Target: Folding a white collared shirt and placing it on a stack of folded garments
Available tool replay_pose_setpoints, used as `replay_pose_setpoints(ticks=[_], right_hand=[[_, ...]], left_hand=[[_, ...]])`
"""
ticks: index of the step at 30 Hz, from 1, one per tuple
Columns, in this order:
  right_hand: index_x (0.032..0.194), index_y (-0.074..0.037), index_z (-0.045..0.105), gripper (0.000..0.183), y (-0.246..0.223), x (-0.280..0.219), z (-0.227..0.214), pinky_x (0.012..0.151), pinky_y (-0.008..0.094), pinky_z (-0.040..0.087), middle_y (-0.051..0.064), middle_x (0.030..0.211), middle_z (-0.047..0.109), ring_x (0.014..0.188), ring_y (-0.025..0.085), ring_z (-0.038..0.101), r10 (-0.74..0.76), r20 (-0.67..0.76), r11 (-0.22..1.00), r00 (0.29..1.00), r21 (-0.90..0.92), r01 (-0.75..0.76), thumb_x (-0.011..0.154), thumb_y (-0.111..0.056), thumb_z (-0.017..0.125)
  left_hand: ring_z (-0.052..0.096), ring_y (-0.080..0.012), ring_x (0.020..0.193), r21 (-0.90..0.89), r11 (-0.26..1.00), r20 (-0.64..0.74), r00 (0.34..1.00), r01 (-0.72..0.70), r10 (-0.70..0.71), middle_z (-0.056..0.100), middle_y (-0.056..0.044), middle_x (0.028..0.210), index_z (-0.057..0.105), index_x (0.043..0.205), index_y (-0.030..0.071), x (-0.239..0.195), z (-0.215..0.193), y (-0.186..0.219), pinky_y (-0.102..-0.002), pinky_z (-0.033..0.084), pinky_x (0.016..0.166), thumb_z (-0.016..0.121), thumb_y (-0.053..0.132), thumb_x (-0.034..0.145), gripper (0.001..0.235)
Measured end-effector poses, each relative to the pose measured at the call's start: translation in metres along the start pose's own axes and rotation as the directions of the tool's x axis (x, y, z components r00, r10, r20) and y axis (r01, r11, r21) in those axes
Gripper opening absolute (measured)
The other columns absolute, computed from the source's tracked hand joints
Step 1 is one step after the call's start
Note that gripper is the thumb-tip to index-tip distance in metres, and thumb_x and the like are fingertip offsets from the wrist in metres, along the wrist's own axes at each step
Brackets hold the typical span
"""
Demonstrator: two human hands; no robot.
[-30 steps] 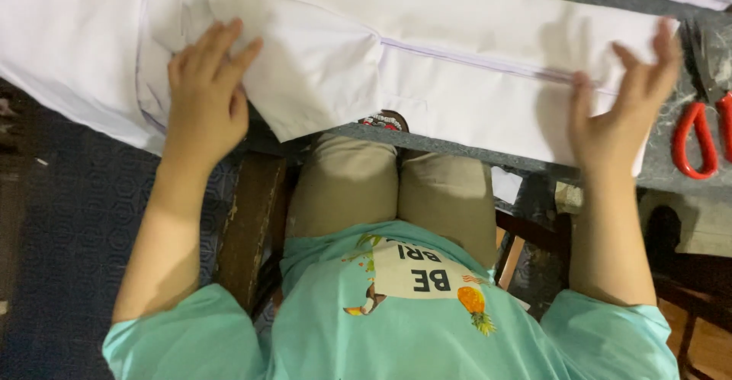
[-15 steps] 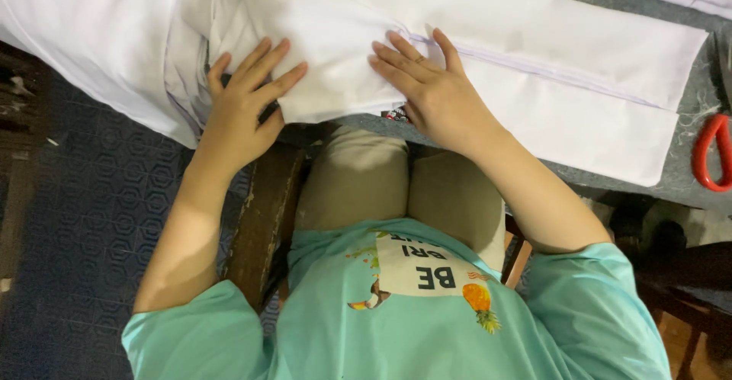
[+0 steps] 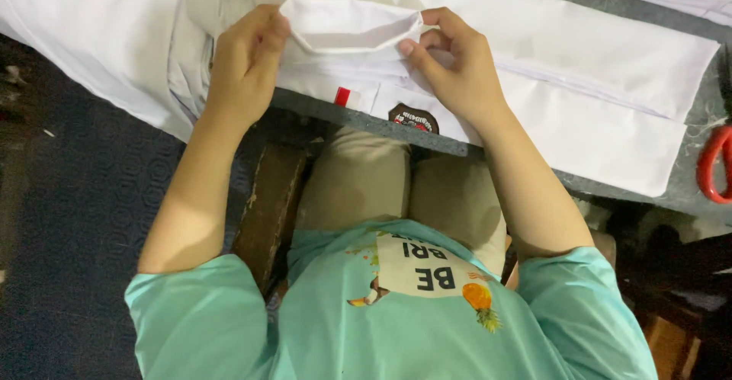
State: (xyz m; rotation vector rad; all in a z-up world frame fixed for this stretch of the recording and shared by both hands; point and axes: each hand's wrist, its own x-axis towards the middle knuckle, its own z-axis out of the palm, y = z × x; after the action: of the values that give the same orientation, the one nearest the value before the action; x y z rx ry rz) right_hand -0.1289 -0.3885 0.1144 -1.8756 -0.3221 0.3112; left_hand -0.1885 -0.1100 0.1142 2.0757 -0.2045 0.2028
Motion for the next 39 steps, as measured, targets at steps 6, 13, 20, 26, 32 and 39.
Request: replay_pose_setpoints(ticks=[6,13,20,26,32,39], right_hand=[[0.083,-0.013,0.052,0.026,0.02,0.018,0.013,0.053,0.02,0.03,-0.007,0.063,0.044,0.058,0.002,0.039,0.015,-0.204,0.97,0.979,0.241,0.035,0.106,-0.016,0.064],[0.086,-0.011,0.049,0.025,0.037,0.024,0.012,0.061,0.025,0.033,-0.002,0.075,0.042,0.068,0.009,0.038,-0.12,-0.24,0.991,0.963,-0.084,0.102,0.107,-0.015,0.063],[0.085,-0.008,0.048,0.026,0.039,0.025,0.012,0.064,0.032,0.037,0.004,0.081,0.047,0.07,0.016,0.041,-0.235,-0.238,0.941,0.942,-0.3,0.159,0.108,-0.015,0.058],[0.092,-0.005,0.051,0.018,0.031,0.021,0.017,0.062,0.03,0.038,0.006,0.094,0.049,0.068,0.015,0.044,-0.338,-0.282,0.923,0.898,-0.284,0.258,0.107,-0.013,0.057],[0.113,-0.003,0.054,0.017,0.013,0.005,0.018,0.079,0.034,0.045,0.014,0.123,0.046,0.102,0.026,0.051,-0.565,-0.318,0.815,0.761,-0.361,0.453,0.109,-0.019,0.049],[0.139,-0.005,0.063,0.029,0.028,0.003,0.02,0.11,0.048,0.026,0.01,0.153,0.055,0.146,0.029,0.048,-0.559,0.093,0.581,0.824,-0.665,0.469,0.113,-0.017,0.058]], left_hand=[[0.056,-0.0067,0.089,-0.297,0.954,0.032,0.999,0.043,-0.035,0.066,0.001,0.106,0.06,0.123,0.007,0.018,0.01,-0.033,-0.022,0.041,0.075,0.059,0.049,0.105,0.046],[0.048,-0.0082,0.065,0.056,0.998,-0.172,0.985,0.025,-0.015,0.057,0.002,0.074,0.068,0.1,0.006,0.034,0.023,-0.072,-0.03,0.035,0.058,0.059,0.025,0.116,0.026],[0.047,-0.0139,0.053,0.228,0.973,-0.298,0.949,-0.034,0.103,0.054,-0.001,0.063,0.062,0.094,0.006,0.042,0.033,-0.062,-0.035,0.036,0.055,0.066,0.013,0.113,0.02],[0.046,-0.0208,0.058,0.369,0.923,-0.359,0.899,-0.111,0.252,0.052,-0.006,0.076,0.055,0.125,0.002,0.037,0.034,-0.048,-0.04,0.041,0.06,0.069,0.01,0.112,0.02],[0.062,-0.0385,0.116,0.542,0.774,-0.163,0.862,-0.328,0.48,0.063,-0.021,0.126,0.057,0.125,-0.002,0.034,0.04,-0.012,-0.047,0.045,0.097,0.061,0.008,0.109,0.019],[0.036,-0.0337,0.15,0.643,0.723,0.123,0.966,-0.253,0.228,0.041,-0.02,0.161,0.043,0.156,-0.003,0.036,0.066,-0.026,-0.05,0.029,0.123,0.051,0.023,0.115,0.05]])
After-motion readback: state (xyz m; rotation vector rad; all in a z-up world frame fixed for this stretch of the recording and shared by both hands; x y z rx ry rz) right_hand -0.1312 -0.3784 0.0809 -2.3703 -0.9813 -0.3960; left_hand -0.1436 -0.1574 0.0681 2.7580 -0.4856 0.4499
